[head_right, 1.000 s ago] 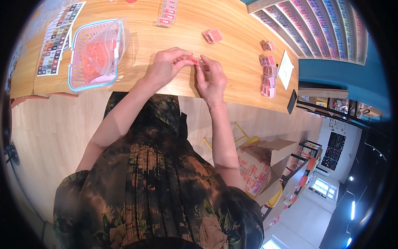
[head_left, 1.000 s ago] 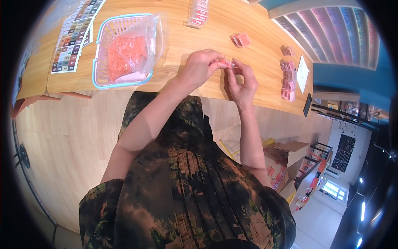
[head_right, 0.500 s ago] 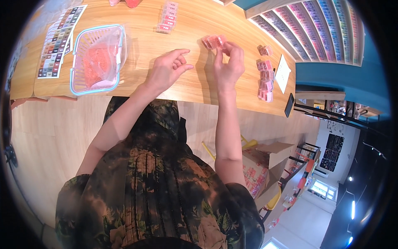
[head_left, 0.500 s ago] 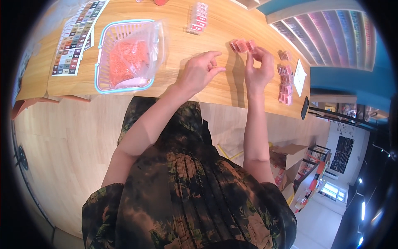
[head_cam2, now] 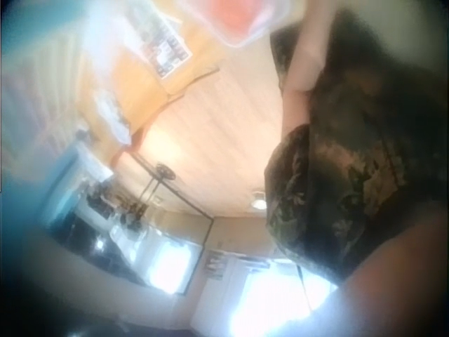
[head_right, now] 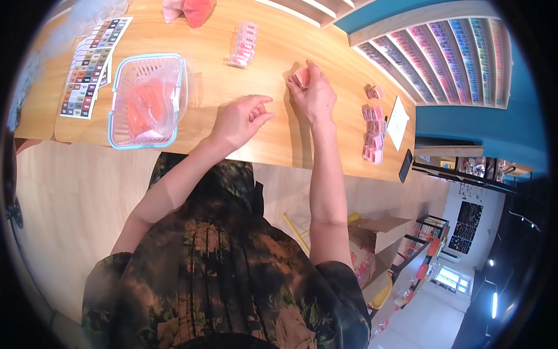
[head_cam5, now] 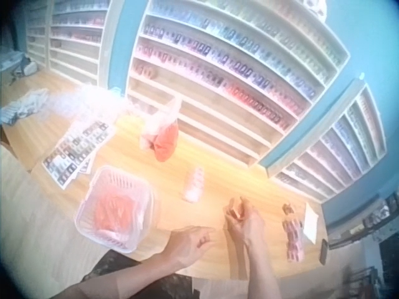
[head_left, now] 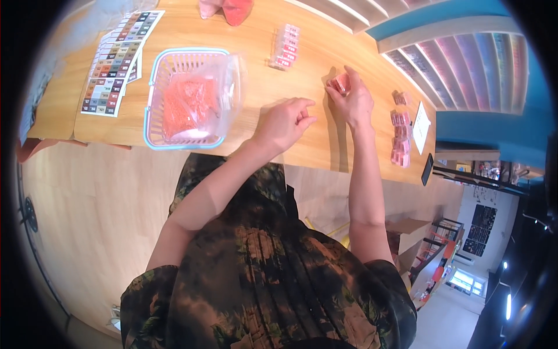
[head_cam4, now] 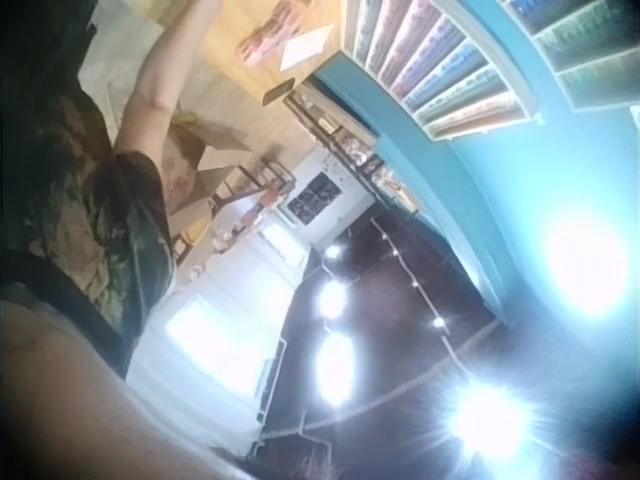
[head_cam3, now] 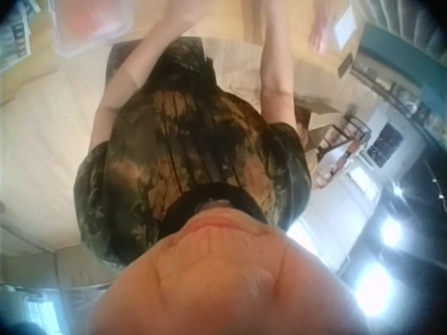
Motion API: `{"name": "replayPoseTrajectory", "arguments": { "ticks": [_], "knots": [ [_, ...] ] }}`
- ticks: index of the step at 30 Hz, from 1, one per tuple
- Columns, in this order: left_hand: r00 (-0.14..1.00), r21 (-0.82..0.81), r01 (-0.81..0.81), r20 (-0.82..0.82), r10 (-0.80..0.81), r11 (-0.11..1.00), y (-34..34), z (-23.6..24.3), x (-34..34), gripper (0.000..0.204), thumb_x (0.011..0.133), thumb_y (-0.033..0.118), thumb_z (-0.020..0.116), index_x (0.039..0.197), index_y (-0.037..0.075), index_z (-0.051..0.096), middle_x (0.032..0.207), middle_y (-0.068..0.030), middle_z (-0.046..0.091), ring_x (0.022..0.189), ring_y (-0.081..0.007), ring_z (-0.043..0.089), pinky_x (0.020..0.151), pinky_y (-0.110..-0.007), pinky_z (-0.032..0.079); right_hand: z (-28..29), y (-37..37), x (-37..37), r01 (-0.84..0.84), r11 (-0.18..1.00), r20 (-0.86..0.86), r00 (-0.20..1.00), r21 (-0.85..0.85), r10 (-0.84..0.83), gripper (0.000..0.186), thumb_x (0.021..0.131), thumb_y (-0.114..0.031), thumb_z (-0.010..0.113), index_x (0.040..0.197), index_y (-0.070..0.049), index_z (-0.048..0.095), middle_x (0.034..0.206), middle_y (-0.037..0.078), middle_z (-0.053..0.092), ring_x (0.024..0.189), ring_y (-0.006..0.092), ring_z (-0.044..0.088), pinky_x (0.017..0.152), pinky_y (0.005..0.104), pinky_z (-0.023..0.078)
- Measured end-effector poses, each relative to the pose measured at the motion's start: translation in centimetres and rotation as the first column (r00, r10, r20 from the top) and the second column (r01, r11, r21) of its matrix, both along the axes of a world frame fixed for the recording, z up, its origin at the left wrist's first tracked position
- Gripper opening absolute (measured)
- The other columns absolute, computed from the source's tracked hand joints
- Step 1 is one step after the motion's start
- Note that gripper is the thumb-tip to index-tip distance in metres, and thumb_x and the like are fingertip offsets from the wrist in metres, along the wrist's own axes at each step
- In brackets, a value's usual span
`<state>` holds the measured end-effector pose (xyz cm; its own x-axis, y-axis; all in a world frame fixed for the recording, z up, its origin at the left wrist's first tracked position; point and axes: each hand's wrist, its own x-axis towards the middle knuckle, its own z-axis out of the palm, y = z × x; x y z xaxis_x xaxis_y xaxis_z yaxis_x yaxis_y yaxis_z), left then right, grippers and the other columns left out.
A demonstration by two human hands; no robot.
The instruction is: The person retrieves a plastic bag containing pink items from a cabinet and moves to a table. They open the bag and transfer the small pink items into a plastic basket. The person then picks up individual items, places them into small clear plastic bags, and seals them. This process is repeated for multiple items.
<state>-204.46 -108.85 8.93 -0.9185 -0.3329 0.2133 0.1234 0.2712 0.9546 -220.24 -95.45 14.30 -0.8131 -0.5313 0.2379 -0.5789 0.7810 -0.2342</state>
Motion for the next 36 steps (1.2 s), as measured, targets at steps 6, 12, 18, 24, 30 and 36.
{"name": "replayPoseTrajectory", "arguments": {
  "ticks": [6,12,18,24,30,36],
  "knots": [
    [0.997,-0.114,-0.033,-0.070,0.025,0.993,-0.2,-0.3,-0.2,0.023,0.085,0.012,0.076,0.107,0.006,0.072,0.082,-0.0062,0.069,0.066,-0.0166,0.065,0.065,-0.029,0.055,-1.8,-0.2,-6.7,-0.053,0.979,0.073,0.995,-0.195,0.068,0.048,0.076,-0.022,0.084,0.117,-0.006,0.065,0.093,0.017,0.072,0.087,0.0356,0.070,0.078,0.0403,0.056],
    [0.997,-0.101,-0.038,-0.073,0.030,0.994,-0.4,0.3,-0.3,0.020,0.084,0.010,0.077,0.103,0.005,0.073,0.081,-0.0066,0.069,0.065,-0.0170,0.064,0.063,-0.029,0.054,-0.8,0.6,-12.8,0.195,0.974,0.115,0.977,-0.114,-0.182,0.057,0.077,-0.026,0.083,0.126,-0.006,0.061,0.096,0.014,0.072,0.088,0.0314,0.070,0.080,0.0386,0.055],
    [0.998,-0.049,-0.034,-0.061,0.031,0.998,-0.3,0.4,-0.4,0.016,0.084,0.010,0.074,0.099,0.005,0.072,0.080,-0.0074,0.069,0.070,-0.0222,0.065,0.066,-0.034,0.054,-0.6,0.0,-12.6,0.058,0.997,-0.215,0.976,0.048,-0.046,0.061,0.076,-0.031,0.081,0.128,-0.008,0.061,0.099,0.013,0.072,0.101,0.0319,0.066,0.093,0.0443,0.049],
    [0.996,-0.055,-0.045,-0.078,0.041,0.997,-0.4,0.1,-0.7,0.016,0.083,0.006,0.076,0.098,0.004,0.072,0.078,-0.0066,0.068,0.065,-0.0185,0.064,0.061,-0.030,0.053,1.6,-5.6,-10.2,0.005,0.984,-0.244,0.969,0.176,0.039,0.046,0.077,-0.033,0.078,0.115,-0.008,0.070,0.097,0.013,0.071,0.099,0.0313,0.065,0.092,0.0459,0.046],
    [0.991,0.042,-0.046,-0.126,0.051,0.998,-0.2,-0.8,-1.0,0.027,0.085,0.000,0.075,0.111,0.003,0.068,0.085,-0.0084,0.067,0.067,-0.0132,0.066,0.061,-0.026,0.055,3.0,-4.8,-10.9,-0.157,0.961,0.340,0.912,-0.229,0.230,0.038,0.079,-0.013,0.078,0.115,-0.003,0.069,0.100,0.012,0.070,0.095,0.0268,0.069,0.087,0.0393,0.053],
    [0.991,0.360,-0.069,-0.083,0.106,0.930,-0.9,1.5,-1.5,0.055,0.086,-0.001,0.073,0.136,0.000,0.051,0.118,-0.0154,0.057,0.082,-0.0151,0.069,0.069,-0.026,0.058,3.9,-1.2,-3.2,-0.217,0.838,0.636,0.565,-0.501,0.526,0.049,0.078,0.017,0.062,0.124,0.001,0.063,0.122,0.011,0.062,0.118,0.0248,0.061,0.101,0.0361,0.049]
  ]
}}
